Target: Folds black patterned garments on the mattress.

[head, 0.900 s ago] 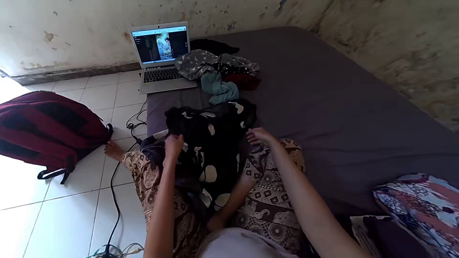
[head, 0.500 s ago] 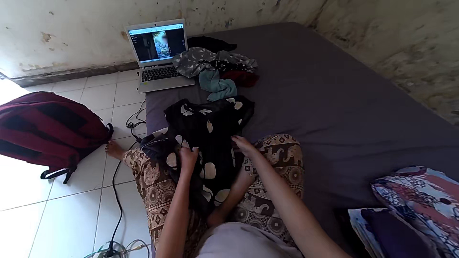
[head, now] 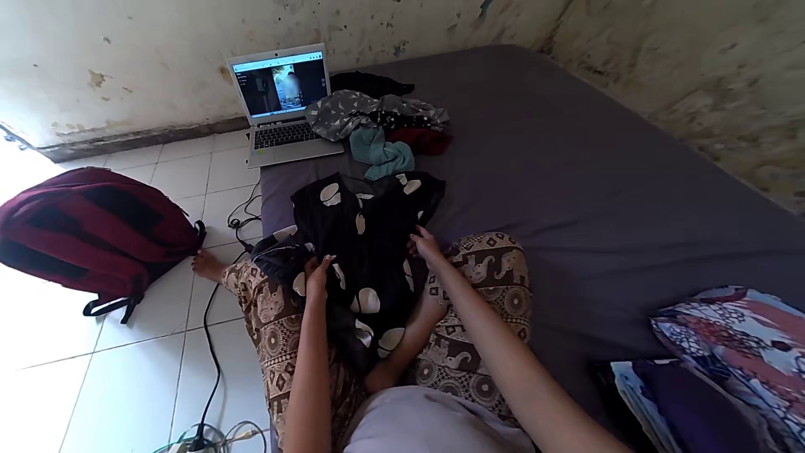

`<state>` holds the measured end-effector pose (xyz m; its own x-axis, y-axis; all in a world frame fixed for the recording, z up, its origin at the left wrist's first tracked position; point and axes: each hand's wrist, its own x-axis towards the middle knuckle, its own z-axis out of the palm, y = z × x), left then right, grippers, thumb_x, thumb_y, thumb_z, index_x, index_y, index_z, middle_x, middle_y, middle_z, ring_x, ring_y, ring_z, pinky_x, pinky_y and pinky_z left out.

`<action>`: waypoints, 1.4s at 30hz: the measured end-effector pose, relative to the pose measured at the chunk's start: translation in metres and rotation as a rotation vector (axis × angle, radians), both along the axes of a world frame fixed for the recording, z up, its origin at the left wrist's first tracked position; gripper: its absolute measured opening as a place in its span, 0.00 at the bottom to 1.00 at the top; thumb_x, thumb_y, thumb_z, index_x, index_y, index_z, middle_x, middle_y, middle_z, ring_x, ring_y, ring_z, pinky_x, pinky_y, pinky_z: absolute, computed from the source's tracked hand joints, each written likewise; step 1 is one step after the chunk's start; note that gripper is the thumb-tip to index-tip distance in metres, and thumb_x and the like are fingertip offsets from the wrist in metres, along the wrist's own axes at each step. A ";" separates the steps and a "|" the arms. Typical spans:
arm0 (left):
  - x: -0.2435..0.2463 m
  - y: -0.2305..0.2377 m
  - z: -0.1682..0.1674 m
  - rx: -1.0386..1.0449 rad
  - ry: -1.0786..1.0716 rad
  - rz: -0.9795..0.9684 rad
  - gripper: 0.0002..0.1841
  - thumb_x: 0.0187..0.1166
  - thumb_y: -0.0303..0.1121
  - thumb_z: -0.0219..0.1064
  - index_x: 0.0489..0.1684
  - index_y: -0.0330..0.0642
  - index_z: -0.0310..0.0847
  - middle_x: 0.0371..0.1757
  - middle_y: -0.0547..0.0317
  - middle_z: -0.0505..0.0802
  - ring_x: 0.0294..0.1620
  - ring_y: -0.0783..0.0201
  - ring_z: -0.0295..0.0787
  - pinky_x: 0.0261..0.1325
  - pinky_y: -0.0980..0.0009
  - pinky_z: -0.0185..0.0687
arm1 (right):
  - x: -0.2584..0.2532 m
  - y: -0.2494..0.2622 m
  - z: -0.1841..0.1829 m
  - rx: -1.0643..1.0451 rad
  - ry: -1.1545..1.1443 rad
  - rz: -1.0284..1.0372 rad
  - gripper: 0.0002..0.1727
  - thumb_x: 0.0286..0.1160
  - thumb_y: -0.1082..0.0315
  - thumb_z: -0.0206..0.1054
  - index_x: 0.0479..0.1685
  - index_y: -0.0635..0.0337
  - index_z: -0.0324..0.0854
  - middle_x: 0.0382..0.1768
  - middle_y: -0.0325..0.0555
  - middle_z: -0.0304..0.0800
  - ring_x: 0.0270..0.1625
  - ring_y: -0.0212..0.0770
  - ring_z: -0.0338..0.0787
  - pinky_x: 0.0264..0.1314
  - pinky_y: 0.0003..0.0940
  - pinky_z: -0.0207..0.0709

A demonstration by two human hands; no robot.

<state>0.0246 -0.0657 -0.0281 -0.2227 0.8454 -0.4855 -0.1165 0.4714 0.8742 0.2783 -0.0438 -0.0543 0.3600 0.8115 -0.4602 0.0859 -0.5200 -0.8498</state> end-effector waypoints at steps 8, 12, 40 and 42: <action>0.004 -0.003 -0.009 0.046 0.054 0.012 0.22 0.89 0.24 0.57 0.76 0.19 0.65 0.71 0.26 0.80 0.69 0.49 0.78 0.73 0.60 0.70 | 0.017 0.025 -0.002 -0.008 -0.054 0.166 0.32 0.96 0.55 0.47 0.95 0.53 0.47 0.29 0.46 0.75 0.21 0.34 0.71 0.26 0.29 0.68; 0.006 -0.003 -0.007 0.034 0.075 0.007 0.22 0.94 0.27 0.49 0.80 0.18 0.60 0.75 0.24 0.77 0.76 0.44 0.74 0.79 0.56 0.65 | 0.025 0.034 0.003 -0.097 -0.118 0.190 0.39 0.97 0.47 0.39 0.97 0.53 0.27 0.37 0.57 0.81 0.24 0.43 0.79 0.31 0.37 0.78; 0.007 -0.001 -0.009 0.085 0.383 -0.246 0.26 0.97 0.29 0.37 0.88 0.19 0.44 0.82 0.21 0.69 0.85 0.38 0.68 0.87 0.54 0.60 | 0.025 -0.004 0.024 -0.090 0.115 -0.031 0.37 0.90 0.60 0.61 0.88 0.71 0.48 0.74 0.71 0.71 0.56 0.53 0.90 0.53 0.43 0.87; 0.010 -0.003 -0.006 0.046 0.386 -0.228 0.26 0.97 0.32 0.39 0.87 0.19 0.49 0.78 0.21 0.75 0.81 0.37 0.73 0.83 0.53 0.65 | 0.009 -0.012 0.019 -0.104 0.163 -0.097 0.37 0.93 0.59 0.55 0.90 0.70 0.42 0.76 0.74 0.68 0.55 0.54 0.90 0.54 0.41 0.86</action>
